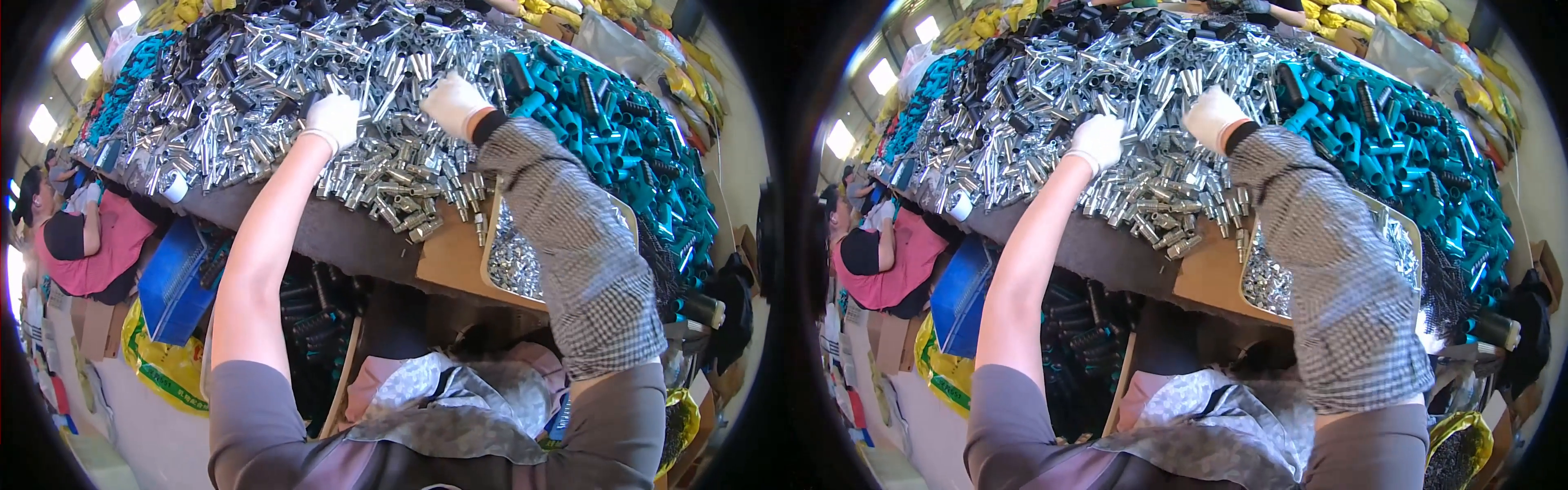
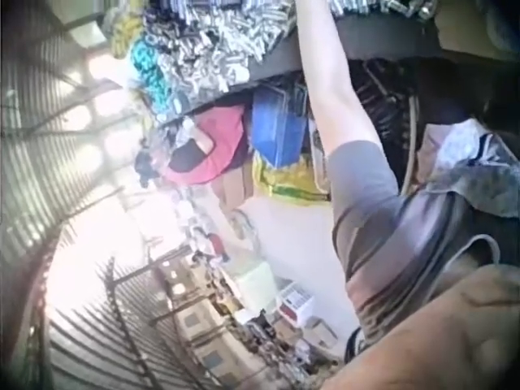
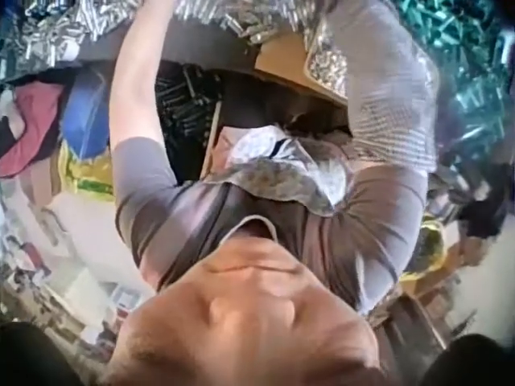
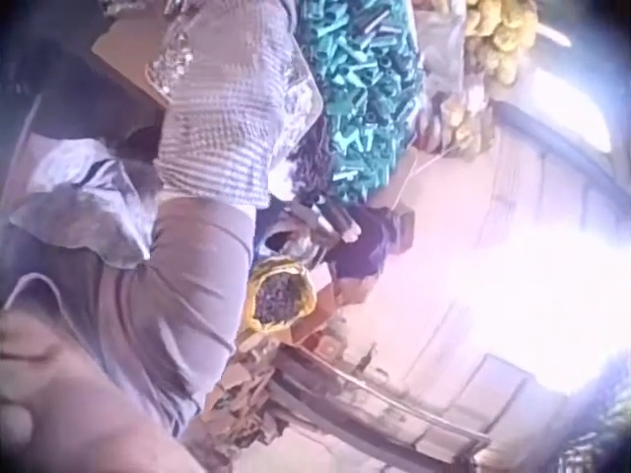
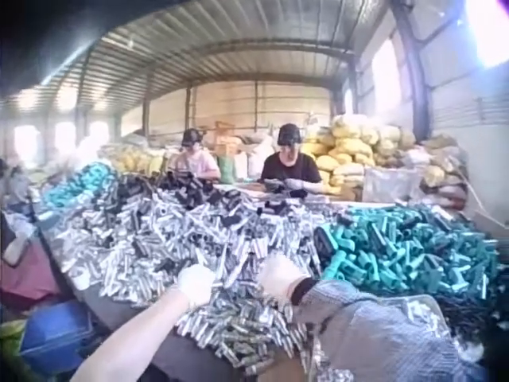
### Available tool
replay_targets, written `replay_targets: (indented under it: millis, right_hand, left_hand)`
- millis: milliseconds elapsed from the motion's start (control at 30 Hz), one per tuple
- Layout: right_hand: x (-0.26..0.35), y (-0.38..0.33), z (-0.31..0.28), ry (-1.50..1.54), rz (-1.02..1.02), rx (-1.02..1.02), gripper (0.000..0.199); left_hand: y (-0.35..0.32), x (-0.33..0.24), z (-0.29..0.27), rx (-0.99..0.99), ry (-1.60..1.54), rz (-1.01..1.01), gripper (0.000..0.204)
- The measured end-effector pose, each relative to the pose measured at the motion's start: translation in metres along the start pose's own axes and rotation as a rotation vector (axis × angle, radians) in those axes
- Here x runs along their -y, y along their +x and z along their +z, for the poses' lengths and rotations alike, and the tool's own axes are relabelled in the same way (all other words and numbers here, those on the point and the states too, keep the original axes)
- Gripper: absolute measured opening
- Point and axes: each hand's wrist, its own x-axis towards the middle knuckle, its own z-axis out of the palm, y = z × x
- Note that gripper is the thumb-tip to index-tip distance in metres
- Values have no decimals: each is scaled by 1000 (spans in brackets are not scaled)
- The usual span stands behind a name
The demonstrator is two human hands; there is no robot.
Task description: Assembling components of a handheld tool, likely a caulking gun, by inserting rods, springs, and triggers into plastic handles.
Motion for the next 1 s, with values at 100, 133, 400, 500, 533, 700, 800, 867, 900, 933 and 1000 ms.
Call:
replay_targets:
  millis: [100,133,400,500,533,700,800,867,900,933,1000]
  right_hand:
    - [-23,-60,-40,227,-12,-436,16]
    - [-13,-71,-69,391,10,-318,25]
    - [86,-218,-139,547,-175,-212,17]
    - [104,-246,-146,584,-98,-167,20]
    - [104,-253,-150,584,-45,-156,22]
    - [124,-282,-156,644,-75,-139,29]
    - [136,-297,-162,698,-11,-74,41]
    - [141,-304,-159,713,14,-88,43]
    - [141,-308,-162,722,37,-79,43]
    - [141,-312,-165,725,51,-77,43]
    - [147,-321,-165,681,76,-56,41]
  left_hand:
    - [-49,-32,-48,-223,-369,14,26]
    - [-77,-37,-57,-281,-536,4,30]
    - [-234,-144,-87,-218,-1154,142,32]
    - [-258,-161,-78,-131,-1221,65,39]
    - [-265,-163,-75,-90,-1237,12,39]
    - [-301,-192,-81,196,-1190,152,39]
    - [-313,-205,-69,253,-1271,88,38]
    - [-317,-209,-64,270,-1304,68,36]
    - [-317,-207,-63,291,-1272,95,36]
    - [-319,-206,-65,292,-1272,98,36]
    - [-324,-207,-67,289,-1277,73,38]
